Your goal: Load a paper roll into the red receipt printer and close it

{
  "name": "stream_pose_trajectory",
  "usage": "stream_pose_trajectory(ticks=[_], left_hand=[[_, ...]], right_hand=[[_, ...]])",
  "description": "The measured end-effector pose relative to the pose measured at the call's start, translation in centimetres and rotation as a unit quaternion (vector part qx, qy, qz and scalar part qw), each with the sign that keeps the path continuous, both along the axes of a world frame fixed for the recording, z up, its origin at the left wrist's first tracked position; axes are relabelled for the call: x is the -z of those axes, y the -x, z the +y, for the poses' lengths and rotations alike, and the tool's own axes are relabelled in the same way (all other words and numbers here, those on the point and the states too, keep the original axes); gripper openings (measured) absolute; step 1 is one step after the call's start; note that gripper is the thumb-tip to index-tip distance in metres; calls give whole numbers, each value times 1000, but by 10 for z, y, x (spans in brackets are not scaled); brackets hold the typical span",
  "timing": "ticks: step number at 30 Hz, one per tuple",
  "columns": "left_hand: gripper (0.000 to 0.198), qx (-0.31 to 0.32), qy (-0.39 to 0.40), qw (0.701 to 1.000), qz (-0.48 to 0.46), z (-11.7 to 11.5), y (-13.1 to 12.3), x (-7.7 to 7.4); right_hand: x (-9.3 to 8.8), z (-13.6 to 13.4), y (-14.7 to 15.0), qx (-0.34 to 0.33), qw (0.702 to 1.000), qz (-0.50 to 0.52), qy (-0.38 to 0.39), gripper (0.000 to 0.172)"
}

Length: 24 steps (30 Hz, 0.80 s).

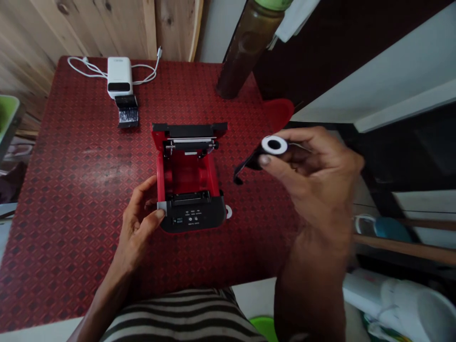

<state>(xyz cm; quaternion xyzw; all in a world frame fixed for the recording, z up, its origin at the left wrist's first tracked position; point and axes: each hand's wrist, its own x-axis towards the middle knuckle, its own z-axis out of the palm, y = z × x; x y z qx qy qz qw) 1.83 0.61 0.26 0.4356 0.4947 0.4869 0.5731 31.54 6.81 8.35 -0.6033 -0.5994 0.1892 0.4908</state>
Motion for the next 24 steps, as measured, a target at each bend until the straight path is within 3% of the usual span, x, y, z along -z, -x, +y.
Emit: stream_pose_trajectory(ticks=[2,5,10,14,24], left_hand=[[57,-1,-2,1000,1,0,0,2],[58,1,-5,1000,3,0,1,2],[58,-6,-6,1000,8,0,1,1],[58,-3,1,1000,3,0,0,0],[59,-7,8,1000,6,0,0,0]], right_hand=[[22,12,-11,42,997,59,-26,29],[55,25,-12,82,994,73,-1,30],[90,27,9,49,993,58,91,36],[101,28,21,-21,983,33,179,42],[104,22,21,-60,981,41,183,47]])
